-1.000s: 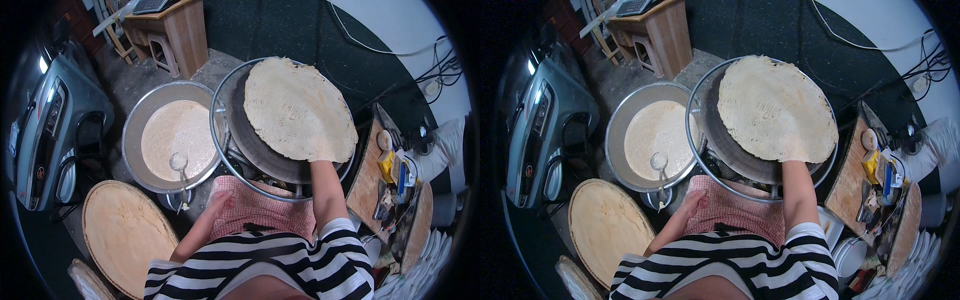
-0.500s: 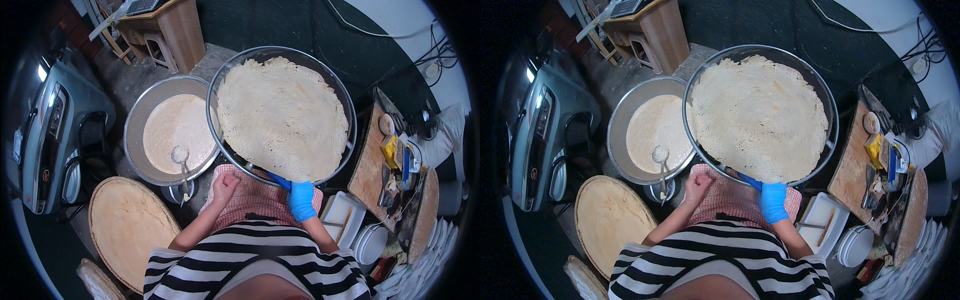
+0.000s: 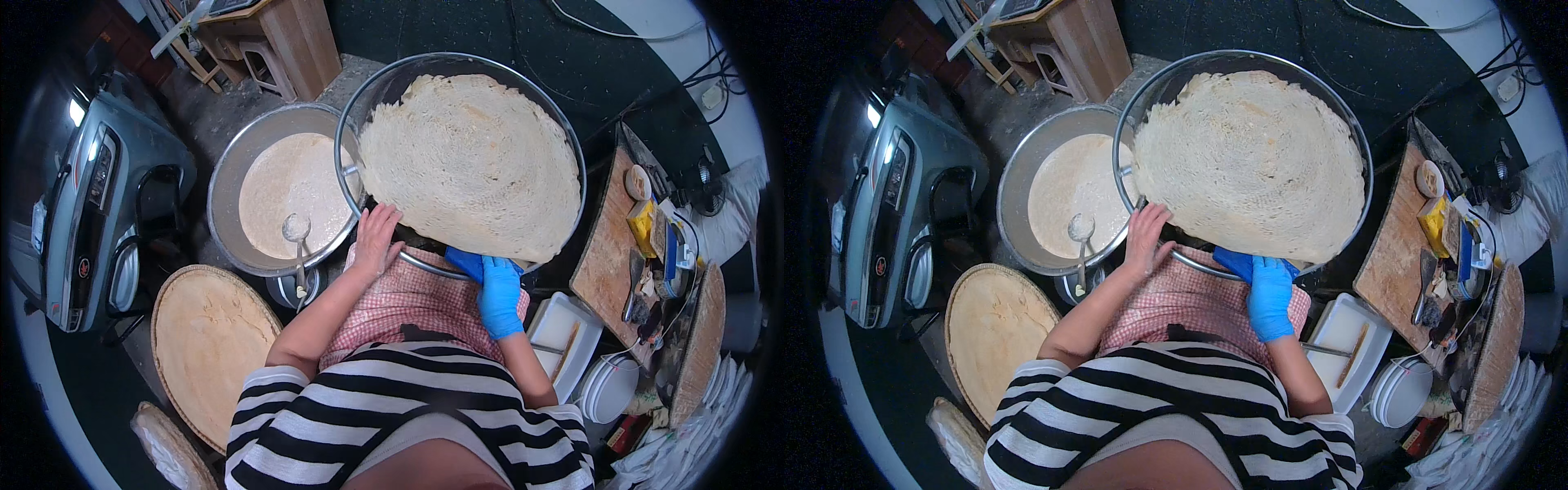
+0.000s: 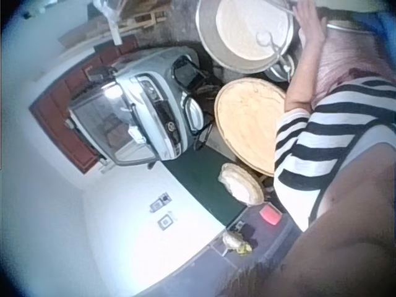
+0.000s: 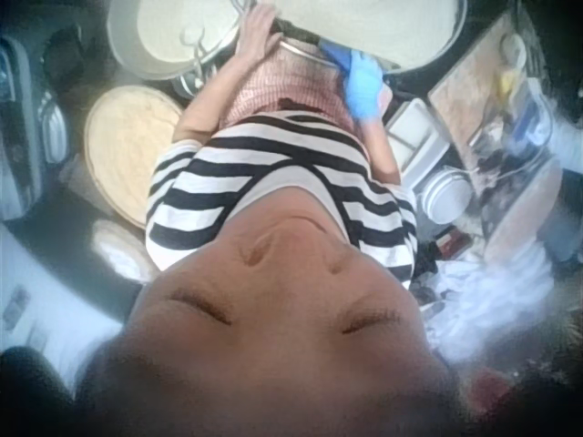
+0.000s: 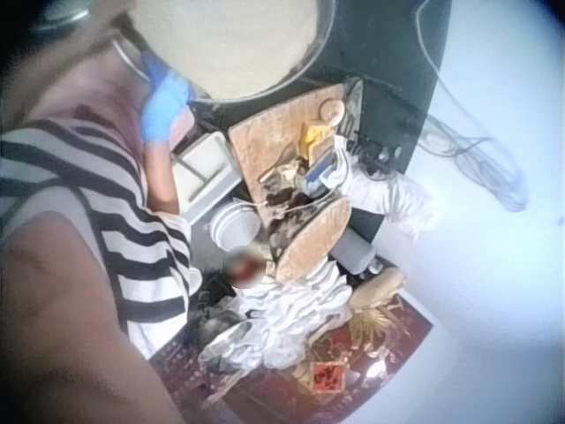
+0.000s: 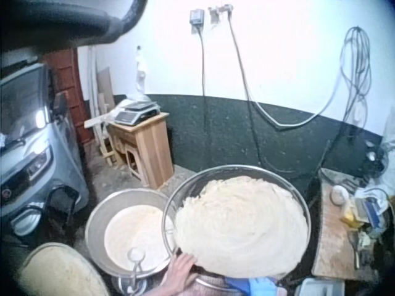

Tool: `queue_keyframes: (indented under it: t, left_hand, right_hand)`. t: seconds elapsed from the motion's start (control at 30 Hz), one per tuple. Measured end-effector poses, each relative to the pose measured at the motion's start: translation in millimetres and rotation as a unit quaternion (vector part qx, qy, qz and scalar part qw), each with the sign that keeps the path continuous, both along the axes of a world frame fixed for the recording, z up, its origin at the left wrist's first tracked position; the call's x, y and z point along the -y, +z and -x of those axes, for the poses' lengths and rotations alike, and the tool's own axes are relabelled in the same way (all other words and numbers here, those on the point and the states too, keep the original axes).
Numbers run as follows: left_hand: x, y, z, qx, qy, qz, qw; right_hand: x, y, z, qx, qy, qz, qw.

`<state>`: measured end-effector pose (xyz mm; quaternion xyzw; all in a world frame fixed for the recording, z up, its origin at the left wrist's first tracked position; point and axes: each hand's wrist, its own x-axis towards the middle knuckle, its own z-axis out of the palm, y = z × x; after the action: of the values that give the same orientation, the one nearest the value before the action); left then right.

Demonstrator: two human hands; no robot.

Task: The person ladles batter onto a hot griddle, spreads it into a thin circle, cooks it, then lifts and folds the crepe onto a wooden board. The cycle repeats with a second crepe. The person uses a ladle, wooden spreader, and blue spatula.

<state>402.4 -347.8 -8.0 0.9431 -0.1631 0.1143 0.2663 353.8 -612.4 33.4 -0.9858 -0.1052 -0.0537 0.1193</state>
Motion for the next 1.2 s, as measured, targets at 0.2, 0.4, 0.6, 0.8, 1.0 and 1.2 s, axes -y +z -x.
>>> queue_keyframes:
  t: [0.2,0.4,0.6,0.8,1.0,1.2]
  left_hand:
    - [15.9,2.6,4.0,0.032,-0.012,0.033,0.999]
    - [16.6,12.4,-10.4,0.03,0.011,0.038,0.999]
    - [12.4,16.9,-30.6,0.048,0.02,0.043,0.998]
    - [14.4,22.1,-51.7,0.041,0.013,0.024,0.999]
    - [15.5,32.1,-93.5,0.041,-0.001,-0.011,0.999]
    - [22.6,40.3,-150.8,0.027,-0.03,-0.057,0.998]
  right_hand:
    - [-6.2,-15.6,-22.6,0.02,0.0,0.002,1.0]
    - [-6.0,-25.1,-42.8,0.027,-0.016,0.01,0.999]
    - [-3.7,-24.1,-59.3,0.019,-0.025,0.037,0.999]
    - [-1.9,-18.9,-71.3,0.016,-0.017,0.031,0.999]
    - [-1.1,-11.0,-86.3,0.013,-0.018,0.034,0.999]
    - [-2.3,-2.2,-109.8,-0.006,-0.018,0.004,1.0]
